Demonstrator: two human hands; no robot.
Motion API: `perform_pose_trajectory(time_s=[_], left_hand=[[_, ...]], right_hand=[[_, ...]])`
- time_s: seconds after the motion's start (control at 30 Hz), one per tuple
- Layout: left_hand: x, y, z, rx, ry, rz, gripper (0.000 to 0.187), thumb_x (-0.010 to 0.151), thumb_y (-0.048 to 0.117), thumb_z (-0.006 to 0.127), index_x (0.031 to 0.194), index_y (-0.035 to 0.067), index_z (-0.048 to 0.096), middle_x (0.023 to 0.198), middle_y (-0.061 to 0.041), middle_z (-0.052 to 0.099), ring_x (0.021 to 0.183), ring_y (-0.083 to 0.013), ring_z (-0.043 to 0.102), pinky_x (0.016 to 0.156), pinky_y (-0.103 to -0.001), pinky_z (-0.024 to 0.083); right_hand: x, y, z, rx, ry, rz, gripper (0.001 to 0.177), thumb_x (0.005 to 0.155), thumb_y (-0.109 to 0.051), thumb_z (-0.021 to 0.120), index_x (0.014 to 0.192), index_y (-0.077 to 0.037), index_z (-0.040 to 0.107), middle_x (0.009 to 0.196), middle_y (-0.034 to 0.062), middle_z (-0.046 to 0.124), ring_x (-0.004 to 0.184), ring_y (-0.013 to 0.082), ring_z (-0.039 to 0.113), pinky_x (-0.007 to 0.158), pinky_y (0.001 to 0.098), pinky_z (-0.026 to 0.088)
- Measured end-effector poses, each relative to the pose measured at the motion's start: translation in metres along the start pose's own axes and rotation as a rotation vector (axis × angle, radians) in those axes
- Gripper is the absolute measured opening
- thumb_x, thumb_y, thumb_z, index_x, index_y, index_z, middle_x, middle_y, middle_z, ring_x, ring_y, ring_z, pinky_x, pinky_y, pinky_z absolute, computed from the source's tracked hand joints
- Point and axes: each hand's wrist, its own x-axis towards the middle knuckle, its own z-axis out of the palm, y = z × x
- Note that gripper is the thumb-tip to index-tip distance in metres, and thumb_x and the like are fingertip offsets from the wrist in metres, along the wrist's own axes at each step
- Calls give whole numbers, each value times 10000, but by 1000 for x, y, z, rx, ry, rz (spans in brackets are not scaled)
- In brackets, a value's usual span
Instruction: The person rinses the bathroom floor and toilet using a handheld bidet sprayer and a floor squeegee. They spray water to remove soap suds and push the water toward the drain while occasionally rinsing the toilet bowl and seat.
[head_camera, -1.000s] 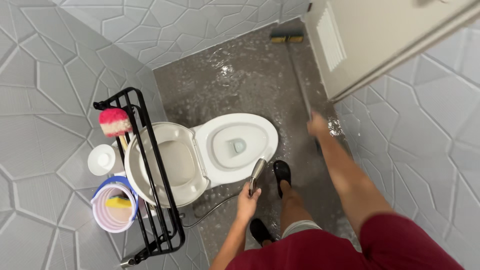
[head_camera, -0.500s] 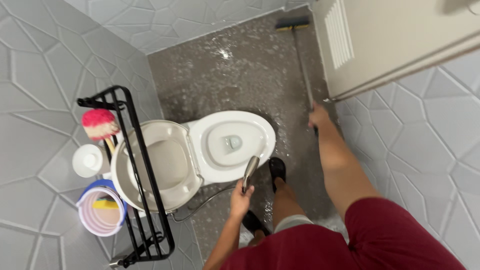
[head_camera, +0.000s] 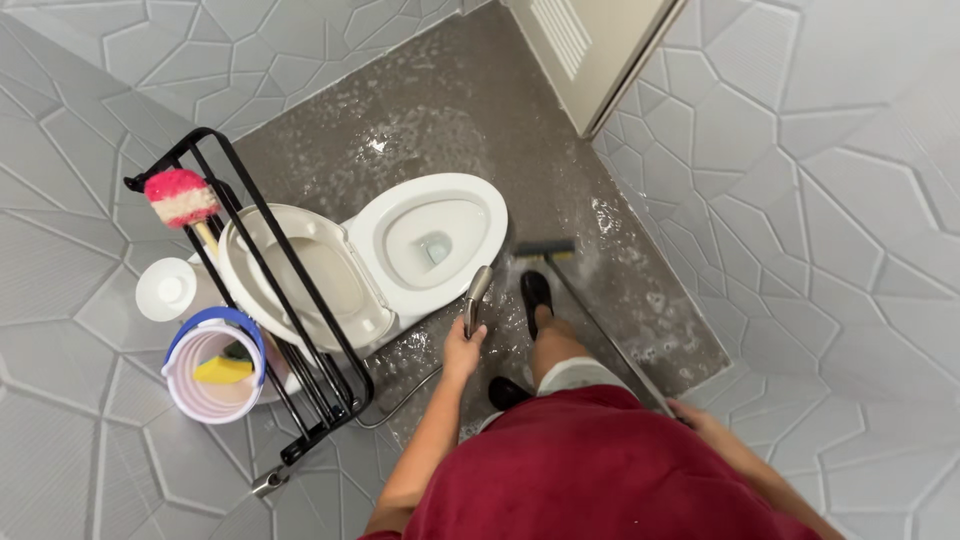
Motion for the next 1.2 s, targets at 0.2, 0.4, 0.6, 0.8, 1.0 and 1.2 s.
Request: perform_pose_trajectory(time_s=[0.2,0.4,0.6,0.8,1.0,1.2], left_hand=[[-19,-5,-6,9,-10,13,294,904,219,739,1130,68,627,825,-62,641,767,-193,581,752,-346,496],[-12,11,-21,-92,105,72,379,902,214,736,1229,63,617,900,-79,672,828,-196,598,808,-339,511],[20,30,-34,-153,171,60,433,897,228,736,1275,61,602,957,-50,700,870,-164,626,828,-321,507],[75,49,-34,-208,226,-96,276,921,226,728,1125,65,636,819,-41,624,761,-145,538,736,-313,488],[109,78,-34,-120,296,-242,218,937,227,726,1065,76,634,777,-66,581,734,-166,529,711,-328,483],[123,87,-23,-148,316,-244,252,903,237,720,1092,106,617,807,-45,659,758,-164,596,737,-335,504]], right_hand=[[-4,-3,1,-73,150,138,688,891,-59,689,1541,-95,467,1010,169,758,830,186,689,781,332,572],[91,-98,24,-305,174,-43,656,874,-1,608,1511,-73,471,634,96,614,473,181,575,492,339,472],[302,-217,22,-199,124,-309,639,901,-34,621,1512,-12,438,623,59,565,450,164,553,432,332,443],[519,-394,33,-307,163,-326,628,910,-53,653,1507,-28,462,727,137,656,496,169,606,491,345,497],[655,-505,32,-503,199,-251,525,890,-46,693,1396,12,568,813,105,686,545,189,671,543,346,534],[662,-480,16,-431,138,-172,403,934,-28,639,1334,10,647,786,141,655,553,230,644,500,402,513]])
